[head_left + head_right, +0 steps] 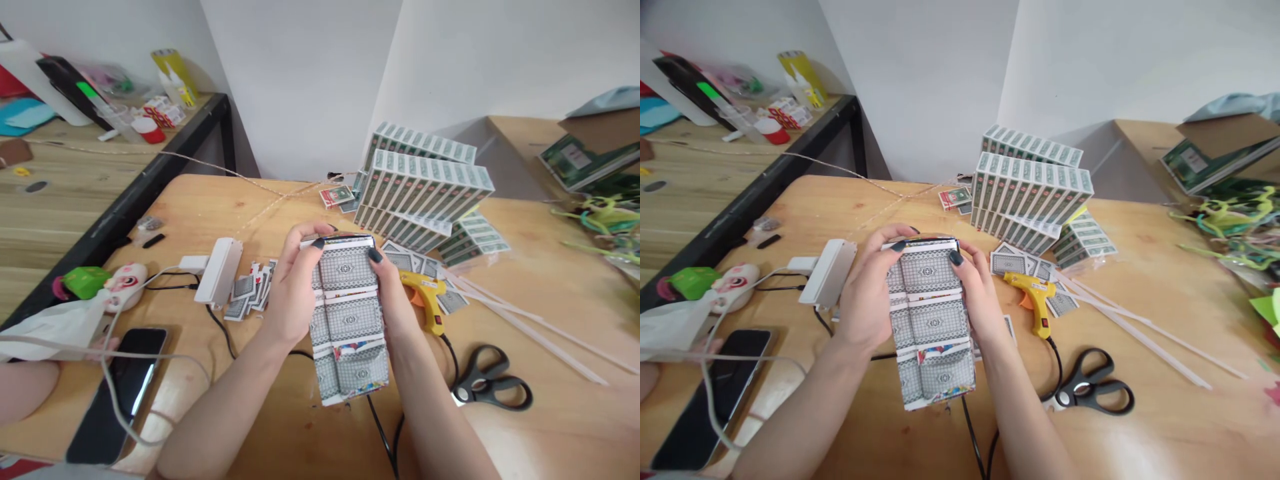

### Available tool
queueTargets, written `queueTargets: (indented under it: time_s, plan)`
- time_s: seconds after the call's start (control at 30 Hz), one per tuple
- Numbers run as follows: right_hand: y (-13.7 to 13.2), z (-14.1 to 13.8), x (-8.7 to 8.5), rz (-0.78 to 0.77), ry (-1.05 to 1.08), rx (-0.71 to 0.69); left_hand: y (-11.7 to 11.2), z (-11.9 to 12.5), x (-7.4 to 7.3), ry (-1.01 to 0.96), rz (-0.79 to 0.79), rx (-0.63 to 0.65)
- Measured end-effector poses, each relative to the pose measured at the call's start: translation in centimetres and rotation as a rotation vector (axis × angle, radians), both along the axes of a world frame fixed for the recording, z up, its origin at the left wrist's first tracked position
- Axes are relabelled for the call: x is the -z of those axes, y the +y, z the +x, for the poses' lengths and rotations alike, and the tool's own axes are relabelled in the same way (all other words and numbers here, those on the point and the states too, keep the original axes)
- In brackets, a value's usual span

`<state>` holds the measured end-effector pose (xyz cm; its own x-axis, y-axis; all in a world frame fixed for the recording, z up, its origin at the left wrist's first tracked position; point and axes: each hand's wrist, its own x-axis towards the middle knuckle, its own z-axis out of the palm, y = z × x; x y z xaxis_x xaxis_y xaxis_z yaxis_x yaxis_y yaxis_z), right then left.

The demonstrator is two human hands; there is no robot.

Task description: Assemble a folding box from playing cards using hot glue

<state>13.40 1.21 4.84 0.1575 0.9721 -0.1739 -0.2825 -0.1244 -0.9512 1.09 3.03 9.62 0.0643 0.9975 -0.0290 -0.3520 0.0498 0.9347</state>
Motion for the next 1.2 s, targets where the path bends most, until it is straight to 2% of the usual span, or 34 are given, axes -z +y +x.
queueTargets:
  time_s: [0.1,0.2,0.3,0.43,0.6,0.67,0.9,0.97,1.03,1.13,1.2]
  plan:
    - [-0.1,-0.1,-0.2,-0.027,0.109,0.026,0.0,-0.2,0.4,0.037,0.014,-0.014]
    - [-0.1,-0.2,-0.8,-0.053,0.101,0.063,0.3,-0.4,0.8,0.082,0.053,-0.035]
    - [-0.1,-0.3,-1.3,-0.07,0.107,0.051,0.6,-0.7,0.9,0.099,0.084,0.015]
    - [-0.1,0.2,-1.5,-0.055,0.109,-0.01,0.9,-1.0,0.8,0.113,0.087,0.071]
    - [-0.2,1.5,-1.4,0.098,0.041,-0.217,0.8,-1.2,0.5,0.105,0.109,-0.016]
    - [-0.3,1.5,-1.6,0.116,0.008,-0.256,0.8,-1.2,0.5,0.11,0.12,-0.032]
    - [-0.4,0.5,-2.5,0.073,0.118,-0.166,0.9,-1.1,0.8,0.097,0.141,-0.028]
    - [-0.5,0.5,-2.7,0.07,0.06,-0.17,0.8,-1.0,0.9,0.107,0.15,-0.054]
    - [-0.8,0.5,-2.9,0.121,-0.134,-0.069,0.5,-0.8,0.8,0.125,0.169,-0.112]
    - [-1.5,0.1,-3.3,0.285,-0.545,0.272,0.1,-0.6,0.6,0.193,0.242,-0.239]
    - [-1.9,-0.3,-3.5,0.373,-0.734,0.428,0.0,-0.6,0.6,0.252,0.302,-0.324]
